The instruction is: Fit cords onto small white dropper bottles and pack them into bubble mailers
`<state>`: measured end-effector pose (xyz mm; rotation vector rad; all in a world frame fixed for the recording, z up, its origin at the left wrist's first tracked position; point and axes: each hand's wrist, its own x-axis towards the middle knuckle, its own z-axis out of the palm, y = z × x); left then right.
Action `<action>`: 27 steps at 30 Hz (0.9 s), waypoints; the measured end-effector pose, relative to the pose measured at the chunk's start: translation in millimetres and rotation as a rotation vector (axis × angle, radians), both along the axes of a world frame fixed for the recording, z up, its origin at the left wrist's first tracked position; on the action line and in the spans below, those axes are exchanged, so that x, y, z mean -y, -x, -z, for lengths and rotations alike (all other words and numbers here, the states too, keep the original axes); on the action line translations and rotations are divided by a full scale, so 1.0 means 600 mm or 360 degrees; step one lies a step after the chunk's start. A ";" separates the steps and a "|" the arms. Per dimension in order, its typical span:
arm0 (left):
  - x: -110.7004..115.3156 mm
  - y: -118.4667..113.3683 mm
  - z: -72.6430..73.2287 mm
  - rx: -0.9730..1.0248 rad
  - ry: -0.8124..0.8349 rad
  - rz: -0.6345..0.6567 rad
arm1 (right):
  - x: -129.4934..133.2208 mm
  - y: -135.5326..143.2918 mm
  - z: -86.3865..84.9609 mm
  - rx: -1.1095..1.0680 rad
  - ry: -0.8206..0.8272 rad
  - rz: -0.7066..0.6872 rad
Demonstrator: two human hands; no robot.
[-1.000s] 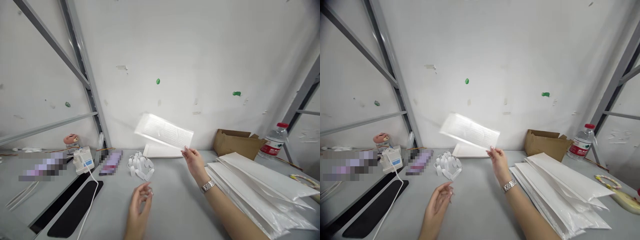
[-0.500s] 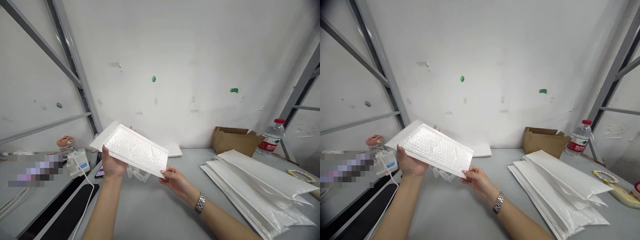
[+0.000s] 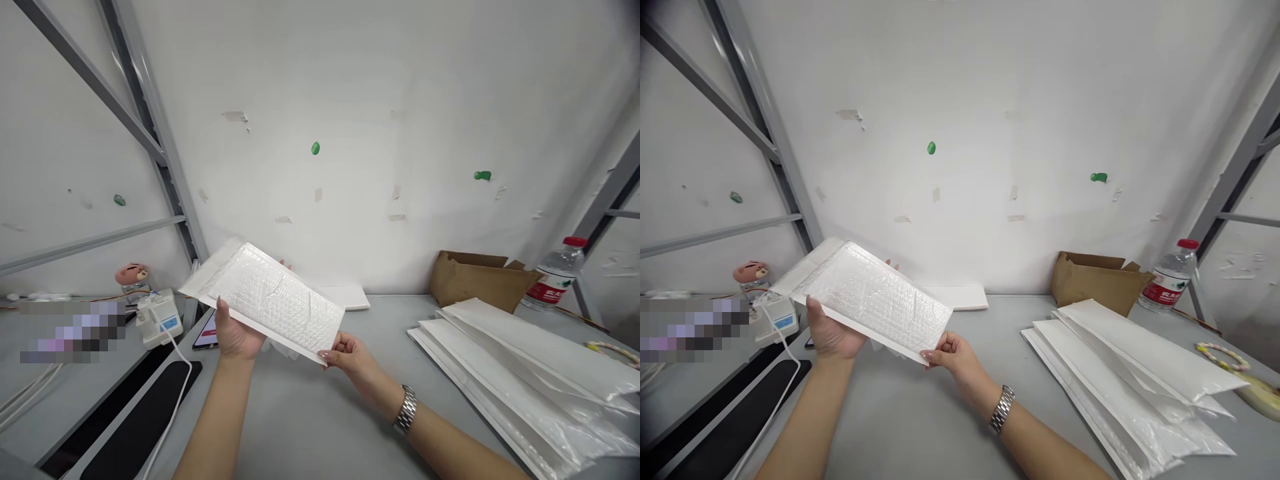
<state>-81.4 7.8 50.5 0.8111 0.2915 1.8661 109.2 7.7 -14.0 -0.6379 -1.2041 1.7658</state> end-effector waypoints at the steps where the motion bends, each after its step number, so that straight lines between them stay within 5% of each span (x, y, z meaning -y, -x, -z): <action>1: 0.002 -0.001 -0.001 -0.0006 0.0039 0.0004 | -0.001 0.000 0.002 0.0019 -0.0016 0.0007; 10: 0.017 -0.015 -0.027 -0.0070 0.0093 0.0023 | 0.000 0.003 0.012 0.0020 0.0014 -0.0019; 27: -0.001 0.005 -0.009 -0.0167 0.0053 0.0115 | 0.019 0.001 0.003 -0.0127 0.0329 -0.0363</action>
